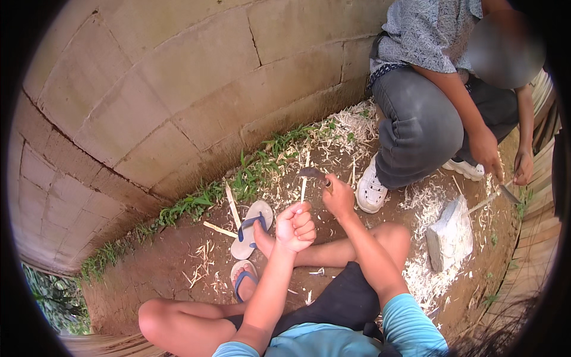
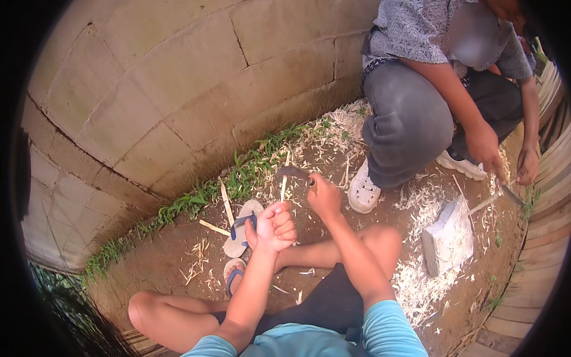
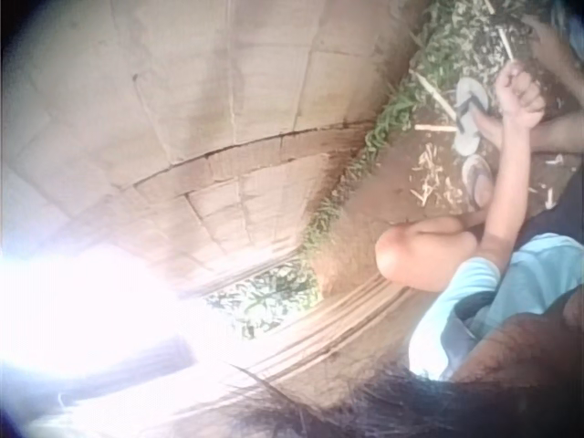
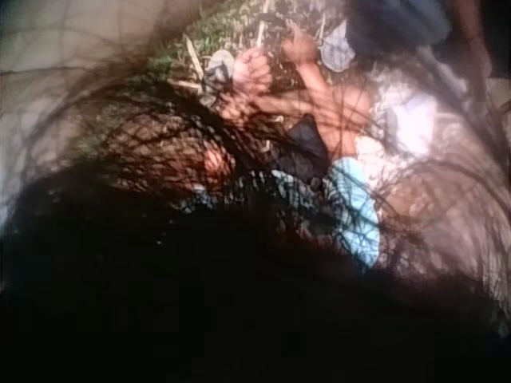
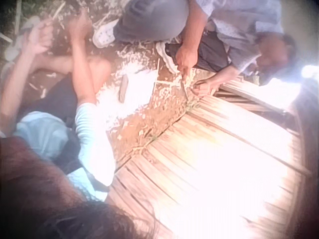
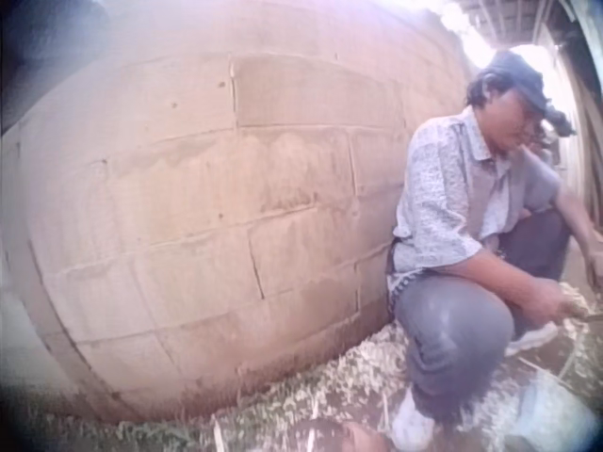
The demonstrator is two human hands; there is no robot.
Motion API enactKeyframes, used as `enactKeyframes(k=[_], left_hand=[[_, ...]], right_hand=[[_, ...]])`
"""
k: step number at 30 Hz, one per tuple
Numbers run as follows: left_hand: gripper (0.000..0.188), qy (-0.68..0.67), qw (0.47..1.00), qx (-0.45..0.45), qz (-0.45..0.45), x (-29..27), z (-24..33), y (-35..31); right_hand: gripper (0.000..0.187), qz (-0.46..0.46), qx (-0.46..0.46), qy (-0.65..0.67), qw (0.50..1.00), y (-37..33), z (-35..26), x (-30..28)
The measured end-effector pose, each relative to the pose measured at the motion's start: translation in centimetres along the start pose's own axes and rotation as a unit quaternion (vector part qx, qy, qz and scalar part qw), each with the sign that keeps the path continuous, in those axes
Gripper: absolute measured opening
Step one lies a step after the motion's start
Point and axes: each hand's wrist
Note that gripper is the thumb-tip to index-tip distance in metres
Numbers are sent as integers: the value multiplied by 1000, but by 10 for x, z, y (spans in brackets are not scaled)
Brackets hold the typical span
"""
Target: The person sits on the ground and uses a knife to shave thin strips from a small piece of wood. Another person nearby is also carving wood. The camera wearer repeatedly shaves the wood, creating a pile of shavings.
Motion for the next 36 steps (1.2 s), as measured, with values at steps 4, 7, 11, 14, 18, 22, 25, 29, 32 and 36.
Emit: enactKeyframes(k=[4, 7, 11, 14, 18, 22, 25, 29, 32, 36], left_hand=[[24, -6, 996, -24, -85, -8, 0, -2], [24, -15, 995, -28, -97, -17, -8, 1], [24, -41, 992, -34, -116, -27, -24, 7], [25, -46, 991, -40, -115, -32, -28, 10], [24, -31, 990, -59, -125, -35, -30, 11], [24, -37, 991, -80, -105, -35, -33, 12], [25, -34, 987, -88, -127, -40, -36, 11], [27, -29, 990, -74, -118, -37, -22, 8], [27, -6, 995, -75, -66, -38, -14, 4], [28, 8, 998, -63, -18, -35, -5, 2]], right_hand=[[32, 20, -43, 15, 999, 0, 3, -1], [33, 55, -9, 29, 998, 0, 0, 5], [31, 18, -156, 15, 987, -7, 6, -1], [29, 82, 40, 75, 993, -1, 13, 7], [31, 12, -137, 56, 989, -4, 6, 0], [31, 83, 11, 126, 989, 5, 15, 1], [27, 37, -106, 72, 991, 0, 12, -5], [26, 13, 23, -6, 1000, 2, 9, -2], [23, 19, -71, -8, 997, -2, 7, 0], [22, -3, -37, -48, 998, -3, 9, 0]])
Point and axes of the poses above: each hand's wrist, its own y-axis towards the middle knuckle, its own x-axis out of the palm, z = x × y, and after that the axes turned 5 degrees about -x, right-handed
